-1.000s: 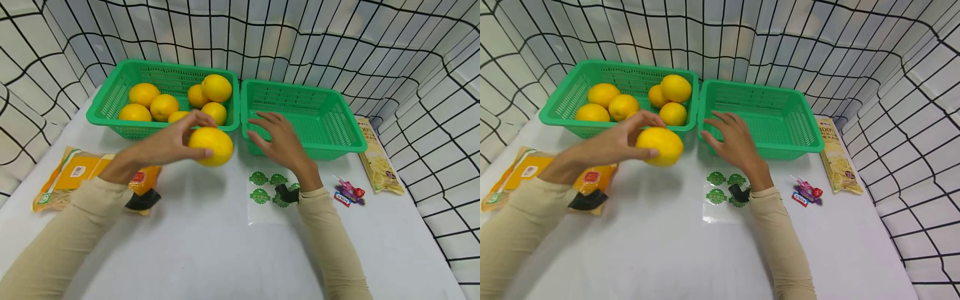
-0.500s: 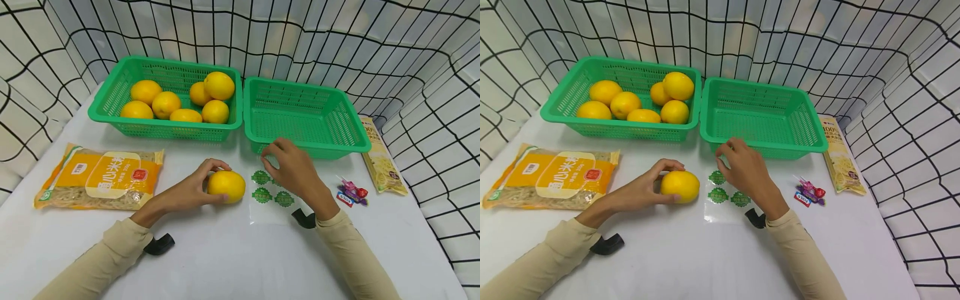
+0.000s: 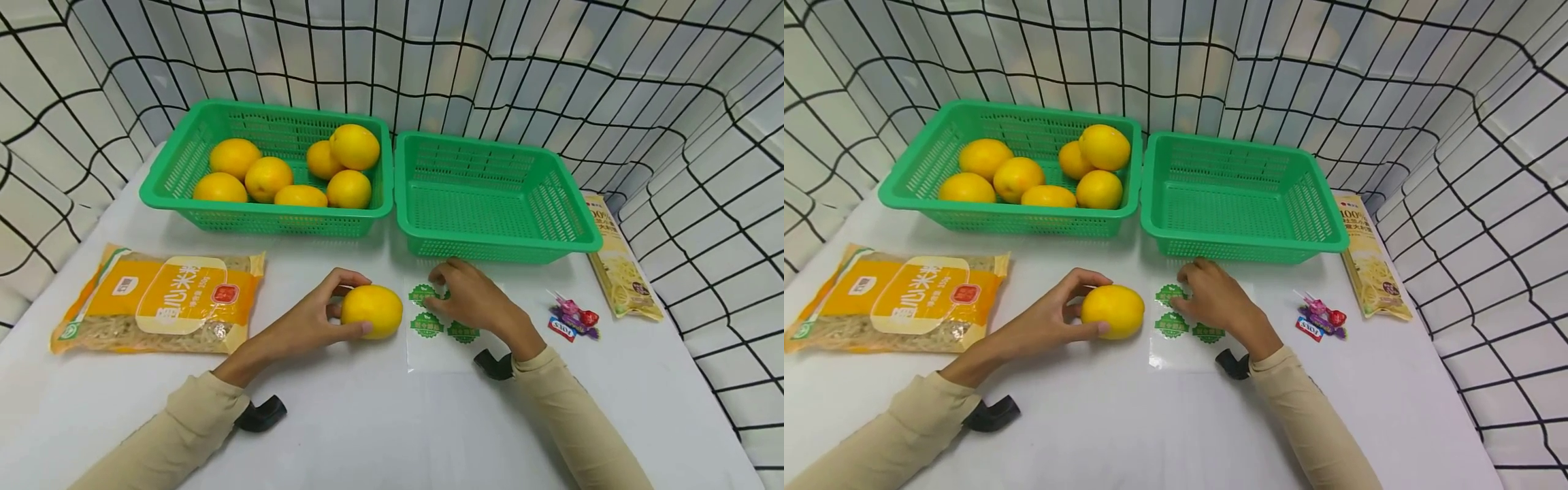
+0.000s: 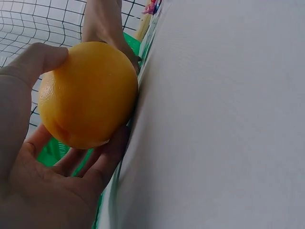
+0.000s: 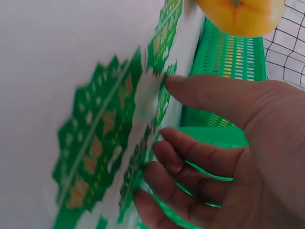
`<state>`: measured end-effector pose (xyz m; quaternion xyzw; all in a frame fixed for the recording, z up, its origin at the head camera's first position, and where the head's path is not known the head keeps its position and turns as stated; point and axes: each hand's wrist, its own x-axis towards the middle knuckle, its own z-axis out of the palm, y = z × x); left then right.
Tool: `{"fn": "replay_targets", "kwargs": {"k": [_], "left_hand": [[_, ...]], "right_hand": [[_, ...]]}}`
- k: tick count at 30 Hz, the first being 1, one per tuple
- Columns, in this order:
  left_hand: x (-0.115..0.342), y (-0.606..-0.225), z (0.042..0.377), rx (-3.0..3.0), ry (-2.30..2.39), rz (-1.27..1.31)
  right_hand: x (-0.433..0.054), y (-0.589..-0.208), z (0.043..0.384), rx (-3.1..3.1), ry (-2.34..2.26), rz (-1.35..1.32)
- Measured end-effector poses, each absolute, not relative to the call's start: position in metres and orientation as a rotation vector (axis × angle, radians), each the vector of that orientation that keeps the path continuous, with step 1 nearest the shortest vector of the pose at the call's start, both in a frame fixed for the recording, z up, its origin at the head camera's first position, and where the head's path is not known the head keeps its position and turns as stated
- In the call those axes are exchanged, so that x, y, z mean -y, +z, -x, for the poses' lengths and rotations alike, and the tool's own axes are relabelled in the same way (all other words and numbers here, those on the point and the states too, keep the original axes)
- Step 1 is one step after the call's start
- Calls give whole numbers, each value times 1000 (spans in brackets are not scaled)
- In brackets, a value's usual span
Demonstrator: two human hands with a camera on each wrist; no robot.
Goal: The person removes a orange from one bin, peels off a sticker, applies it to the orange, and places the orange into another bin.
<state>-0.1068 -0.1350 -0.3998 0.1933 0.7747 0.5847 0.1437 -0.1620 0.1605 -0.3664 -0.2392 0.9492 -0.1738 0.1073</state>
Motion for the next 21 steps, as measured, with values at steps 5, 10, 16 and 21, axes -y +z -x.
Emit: {"fn": "replay_targets", "kwargs": {"k": [5, 10, 16, 21], "left_hand": [[136, -400, 104, -2271, 1666, -512], [137, -402, 102, -2281, 1659, -497], [138, -404, 100, -2313, 1642, -528], [139, -399, 99, -2392, 1587, -622]], "right_hand": [[-158, -369, 166, -2749, -552, 684], [-159, -373, 167, -2696, -652, 700], [-165, -369, 165, -2610, -836, 656], [-166, -348, 158, -2625, -966, 699]]}}
